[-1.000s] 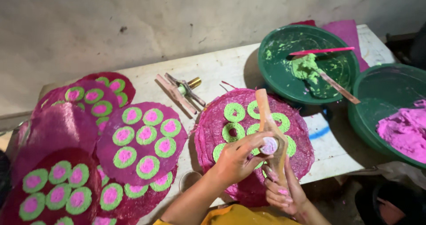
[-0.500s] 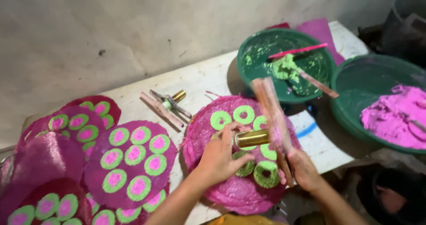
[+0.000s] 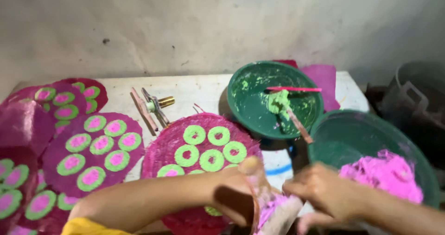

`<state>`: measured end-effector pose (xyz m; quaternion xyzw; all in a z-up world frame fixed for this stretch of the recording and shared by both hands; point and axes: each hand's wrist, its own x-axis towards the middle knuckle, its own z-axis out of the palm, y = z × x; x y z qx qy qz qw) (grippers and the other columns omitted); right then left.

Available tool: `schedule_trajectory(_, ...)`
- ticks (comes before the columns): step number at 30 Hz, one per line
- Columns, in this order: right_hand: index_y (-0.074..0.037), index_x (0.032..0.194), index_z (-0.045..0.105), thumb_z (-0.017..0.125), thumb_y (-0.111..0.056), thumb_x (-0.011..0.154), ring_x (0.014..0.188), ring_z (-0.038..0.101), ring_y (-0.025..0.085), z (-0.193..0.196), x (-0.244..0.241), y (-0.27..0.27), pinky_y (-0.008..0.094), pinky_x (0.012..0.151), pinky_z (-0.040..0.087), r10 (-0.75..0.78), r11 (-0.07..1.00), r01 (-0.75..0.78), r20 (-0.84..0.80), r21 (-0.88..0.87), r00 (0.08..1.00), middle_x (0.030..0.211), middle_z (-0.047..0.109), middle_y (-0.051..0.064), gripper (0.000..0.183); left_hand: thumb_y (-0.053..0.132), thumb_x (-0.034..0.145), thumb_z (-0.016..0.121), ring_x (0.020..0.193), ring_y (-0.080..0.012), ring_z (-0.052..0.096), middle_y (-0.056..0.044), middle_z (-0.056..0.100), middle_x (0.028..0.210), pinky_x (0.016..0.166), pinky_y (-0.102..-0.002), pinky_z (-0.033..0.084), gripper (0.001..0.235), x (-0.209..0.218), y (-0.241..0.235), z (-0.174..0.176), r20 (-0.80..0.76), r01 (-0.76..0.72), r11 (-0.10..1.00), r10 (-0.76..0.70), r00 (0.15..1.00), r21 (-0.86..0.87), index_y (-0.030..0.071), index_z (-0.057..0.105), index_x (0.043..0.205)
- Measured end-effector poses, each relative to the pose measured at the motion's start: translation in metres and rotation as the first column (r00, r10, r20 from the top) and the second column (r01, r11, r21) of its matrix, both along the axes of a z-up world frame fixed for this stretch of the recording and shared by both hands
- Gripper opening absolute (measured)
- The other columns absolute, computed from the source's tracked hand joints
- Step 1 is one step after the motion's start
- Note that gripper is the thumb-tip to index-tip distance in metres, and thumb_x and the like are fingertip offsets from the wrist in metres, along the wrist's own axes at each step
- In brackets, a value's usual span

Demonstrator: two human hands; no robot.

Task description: The person decorates pink circular bases by pressing green dough patterns onto them using a handheld mold and adding small white rings.

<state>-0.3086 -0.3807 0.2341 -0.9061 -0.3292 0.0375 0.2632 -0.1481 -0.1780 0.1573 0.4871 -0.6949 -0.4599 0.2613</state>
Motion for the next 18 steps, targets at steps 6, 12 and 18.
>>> schedule_trajectory(6,-0.003,0.078,0.048,0.062,-0.027,0.102,0.061,0.062,0.03,-0.065,-0.069,-0.044,0.044,0.059,0.046,-0.007,0.966,0.088,-0.313,0.244,0.95,0.065,0.049,0.011,0.037,0.037,0.077,0.069,0.073,-0.0331,0.066,-0.013,0.068,0.085,0.063,-0.043,0.054,0.062,-0.031,-0.008,0.019,0.296,-0.057,0.967,0.133,0.946,-0.25,0.026,0.06,0.137)
schedule_trajectory(12,-0.003,0.079,0.056,0.068,-0.016,0.097,0.057,0.064,0.027,-0.072,-0.118,-0.089,0.04,0.054,0.045,-0.015,0.927,0.107,-0.251,0.359,0.968,0.064,0.052,0.008,0.025,0.024,0.102,0.05,0.076,-0.0206,0.067,-0.007,0.068,0.095,0.065,-0.031,0.056,0.036,-0.026,-0.049,-0.001,0.161,-0.129,0.951,0.085,0.983,0.283,0.019,0.059,0.136)
schedule_trajectory(18,-0.007,0.088,0.064,0.072,-0.015,0.073,0.076,0.067,0.028,-0.037,-0.137,-0.139,0.039,0.07,0.055,-0.294,0.85,0.514,0.707,-0.113,0.643,0.085,0.067,0.009,0.018,0.004,0.078,0.067,0.118,-0.0231,0.066,-0.013,0.07,0.127,0.103,-0.035,0.053,0.049,0.055,-0.005,-0.04,-0.469,-0.361,0.87,0.487,0.737,0.336,0.003,0.068,0.127)
